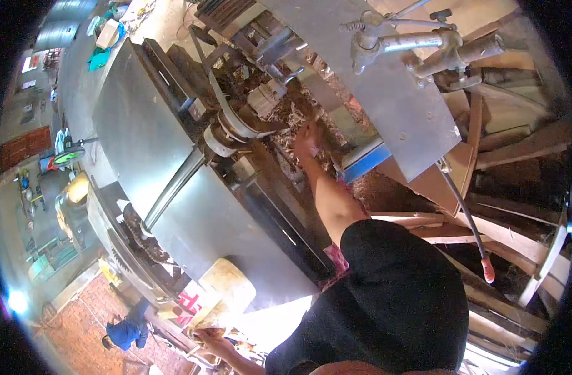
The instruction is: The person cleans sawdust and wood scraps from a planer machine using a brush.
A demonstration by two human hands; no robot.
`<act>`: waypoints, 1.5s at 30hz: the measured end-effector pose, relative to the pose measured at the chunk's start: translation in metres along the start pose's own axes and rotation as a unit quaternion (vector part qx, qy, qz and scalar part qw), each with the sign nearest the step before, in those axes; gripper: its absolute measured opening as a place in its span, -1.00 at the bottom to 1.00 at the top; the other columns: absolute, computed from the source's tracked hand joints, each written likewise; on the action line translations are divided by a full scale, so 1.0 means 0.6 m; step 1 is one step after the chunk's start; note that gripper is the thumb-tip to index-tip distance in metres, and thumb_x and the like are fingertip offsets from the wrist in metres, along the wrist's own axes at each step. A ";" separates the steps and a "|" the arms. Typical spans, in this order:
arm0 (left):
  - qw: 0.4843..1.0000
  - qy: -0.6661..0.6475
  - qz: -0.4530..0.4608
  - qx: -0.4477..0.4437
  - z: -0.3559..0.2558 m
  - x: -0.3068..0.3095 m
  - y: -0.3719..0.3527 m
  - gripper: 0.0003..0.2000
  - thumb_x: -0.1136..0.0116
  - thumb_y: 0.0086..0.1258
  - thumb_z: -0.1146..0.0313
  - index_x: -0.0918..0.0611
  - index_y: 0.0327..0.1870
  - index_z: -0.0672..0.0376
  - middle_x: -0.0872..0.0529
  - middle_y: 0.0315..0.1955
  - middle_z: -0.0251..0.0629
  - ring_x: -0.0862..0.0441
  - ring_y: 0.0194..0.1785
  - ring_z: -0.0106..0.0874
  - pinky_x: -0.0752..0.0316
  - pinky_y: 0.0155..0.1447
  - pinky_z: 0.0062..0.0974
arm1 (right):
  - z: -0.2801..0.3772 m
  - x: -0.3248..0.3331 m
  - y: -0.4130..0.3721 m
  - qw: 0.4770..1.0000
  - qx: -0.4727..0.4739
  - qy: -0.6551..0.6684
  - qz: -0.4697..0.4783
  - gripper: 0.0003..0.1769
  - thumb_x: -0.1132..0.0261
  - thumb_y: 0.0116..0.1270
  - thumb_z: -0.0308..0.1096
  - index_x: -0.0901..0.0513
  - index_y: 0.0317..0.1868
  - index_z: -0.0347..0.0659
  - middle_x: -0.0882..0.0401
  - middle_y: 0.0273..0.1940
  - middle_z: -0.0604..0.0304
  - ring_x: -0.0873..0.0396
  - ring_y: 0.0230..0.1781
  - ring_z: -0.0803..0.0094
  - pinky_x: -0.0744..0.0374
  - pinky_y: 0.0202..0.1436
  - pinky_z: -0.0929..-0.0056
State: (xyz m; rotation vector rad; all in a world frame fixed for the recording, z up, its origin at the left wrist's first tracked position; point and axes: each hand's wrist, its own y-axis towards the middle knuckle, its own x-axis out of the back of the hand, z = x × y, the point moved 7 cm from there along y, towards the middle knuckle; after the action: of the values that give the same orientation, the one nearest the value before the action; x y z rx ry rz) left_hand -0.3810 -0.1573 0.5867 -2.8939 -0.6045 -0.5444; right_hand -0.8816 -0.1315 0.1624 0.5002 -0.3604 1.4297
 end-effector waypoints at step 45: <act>0.994 0.084 -0.074 -0.003 0.002 0.002 -0.031 -0.41 -0.08 0.32 0.03 -0.24 0.21 0.25 -0.32 0.18 -0.06 -0.33 0.21 -0.25 -0.24 0.33 -0.24 | -0.038 -0.080 -0.113 0.971 0.022 0.150 0.183 -0.83 -0.18 0.27 -0.37 -0.50 -0.15 -0.22 -0.53 -0.36 0.14 -0.55 -0.50 0.43 -0.54 -0.47 0.45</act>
State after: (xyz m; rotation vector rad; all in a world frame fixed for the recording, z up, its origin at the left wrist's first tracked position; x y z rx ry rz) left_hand -0.3873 -0.1400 0.5871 -2.7859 -0.7955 -0.8000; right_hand -0.8211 -0.1649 0.1105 0.2522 -0.1826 1.8465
